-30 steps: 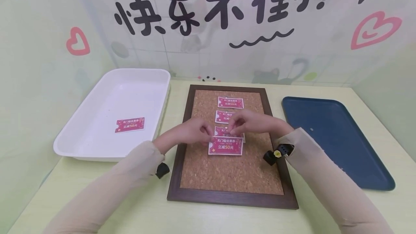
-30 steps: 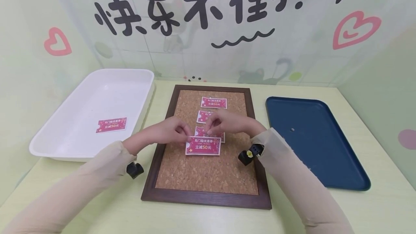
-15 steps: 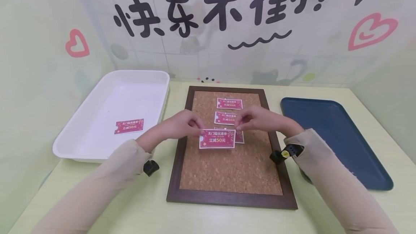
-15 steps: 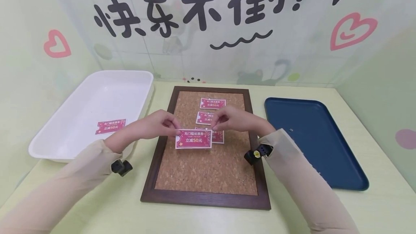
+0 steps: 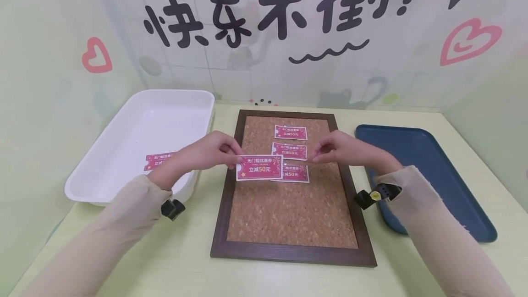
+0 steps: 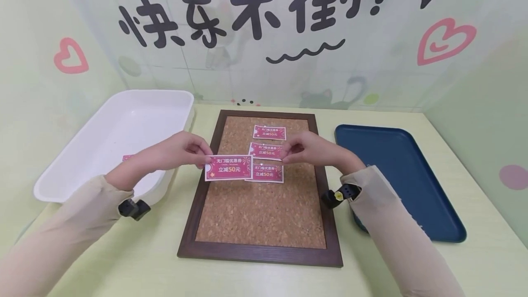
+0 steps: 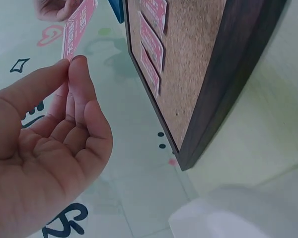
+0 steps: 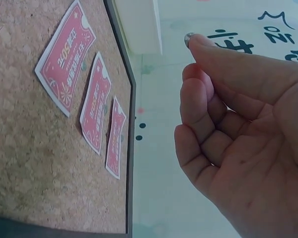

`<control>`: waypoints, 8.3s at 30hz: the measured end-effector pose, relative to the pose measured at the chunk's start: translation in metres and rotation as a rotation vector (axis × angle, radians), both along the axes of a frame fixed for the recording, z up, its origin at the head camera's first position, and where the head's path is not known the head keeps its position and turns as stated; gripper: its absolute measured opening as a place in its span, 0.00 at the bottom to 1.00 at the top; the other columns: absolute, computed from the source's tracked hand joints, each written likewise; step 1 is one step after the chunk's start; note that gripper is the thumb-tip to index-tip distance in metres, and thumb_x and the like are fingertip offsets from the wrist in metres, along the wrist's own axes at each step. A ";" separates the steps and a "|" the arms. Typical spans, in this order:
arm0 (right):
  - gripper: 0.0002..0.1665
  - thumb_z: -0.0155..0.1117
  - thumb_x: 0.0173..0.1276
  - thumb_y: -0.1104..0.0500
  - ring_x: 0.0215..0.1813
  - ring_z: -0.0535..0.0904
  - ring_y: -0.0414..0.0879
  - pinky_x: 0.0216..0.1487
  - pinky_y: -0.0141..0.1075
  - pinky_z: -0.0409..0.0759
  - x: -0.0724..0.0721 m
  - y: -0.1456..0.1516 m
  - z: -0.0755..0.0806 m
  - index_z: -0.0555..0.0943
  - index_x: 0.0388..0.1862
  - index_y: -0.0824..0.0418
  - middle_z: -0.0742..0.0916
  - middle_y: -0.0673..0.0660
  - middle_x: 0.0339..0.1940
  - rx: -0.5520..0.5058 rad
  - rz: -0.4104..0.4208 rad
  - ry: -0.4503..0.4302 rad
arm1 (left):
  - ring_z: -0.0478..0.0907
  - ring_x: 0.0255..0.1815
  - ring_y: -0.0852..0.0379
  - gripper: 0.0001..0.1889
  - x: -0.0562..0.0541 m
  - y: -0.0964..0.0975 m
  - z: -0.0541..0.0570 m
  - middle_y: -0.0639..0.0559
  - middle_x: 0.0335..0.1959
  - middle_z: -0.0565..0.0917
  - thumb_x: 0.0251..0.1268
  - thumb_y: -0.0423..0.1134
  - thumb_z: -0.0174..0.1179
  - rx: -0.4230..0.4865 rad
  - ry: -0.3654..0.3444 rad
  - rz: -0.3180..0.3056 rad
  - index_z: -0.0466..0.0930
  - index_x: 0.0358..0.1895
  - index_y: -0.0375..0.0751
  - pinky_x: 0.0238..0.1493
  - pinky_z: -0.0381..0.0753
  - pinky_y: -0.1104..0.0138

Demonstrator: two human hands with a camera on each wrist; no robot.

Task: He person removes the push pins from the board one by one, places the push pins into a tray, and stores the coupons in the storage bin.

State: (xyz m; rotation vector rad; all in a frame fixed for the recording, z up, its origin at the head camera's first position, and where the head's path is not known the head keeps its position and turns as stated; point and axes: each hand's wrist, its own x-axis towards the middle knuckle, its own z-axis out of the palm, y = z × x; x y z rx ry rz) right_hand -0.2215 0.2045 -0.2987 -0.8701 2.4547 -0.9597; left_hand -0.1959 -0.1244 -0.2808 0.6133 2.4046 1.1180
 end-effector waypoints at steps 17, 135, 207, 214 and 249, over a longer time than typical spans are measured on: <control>0.08 0.62 0.63 0.61 0.32 0.75 0.45 0.34 0.35 0.76 0.002 0.030 -0.003 0.80 0.37 0.66 0.82 0.54 0.31 0.001 -0.071 0.001 | 0.79 0.30 0.53 0.07 0.000 -0.032 0.006 0.49 0.28 0.83 0.61 0.32 0.57 -0.033 0.055 0.046 0.79 0.39 0.31 0.38 0.73 0.63; 0.24 0.56 0.68 0.52 0.38 0.73 0.26 0.41 0.32 0.73 -0.009 0.194 -0.050 0.76 0.49 0.74 0.81 0.66 0.47 0.151 -0.491 -0.042 | 0.76 0.44 0.46 0.24 -0.044 -0.210 -0.020 0.45 0.41 0.81 0.66 0.44 0.54 -0.286 -0.072 0.326 0.70 0.55 0.26 0.47 0.74 0.54; 0.26 0.55 0.68 0.51 0.40 0.76 0.33 0.42 0.32 0.74 -0.012 0.184 -0.047 0.74 0.52 0.72 0.80 0.66 0.49 0.150 -0.496 -0.051 | 0.76 0.41 0.48 0.27 -0.070 -0.223 -0.051 0.41 0.41 0.80 0.65 0.48 0.53 -0.345 -0.158 0.398 0.65 0.56 0.26 0.40 0.74 0.61; 0.25 0.56 0.67 0.49 0.45 0.78 0.46 0.46 0.41 0.75 -0.013 0.160 -0.033 0.75 0.52 0.68 0.81 0.64 0.48 0.156 -0.450 -0.007 | 0.76 0.45 0.40 0.24 -0.068 -0.208 -0.032 0.30 0.46 0.75 0.68 0.43 0.50 -0.356 -0.073 0.329 0.66 0.55 0.23 0.45 0.73 0.50; 0.11 0.59 0.65 0.61 0.37 0.76 0.52 0.37 0.36 0.75 -0.017 0.034 -0.016 0.80 0.43 0.67 0.83 0.60 0.38 0.008 -0.123 0.043 | 0.77 0.35 0.52 0.10 -0.029 -0.037 0.009 0.49 0.33 0.80 0.65 0.33 0.52 -0.103 0.219 -0.056 0.78 0.44 0.33 0.37 0.73 0.61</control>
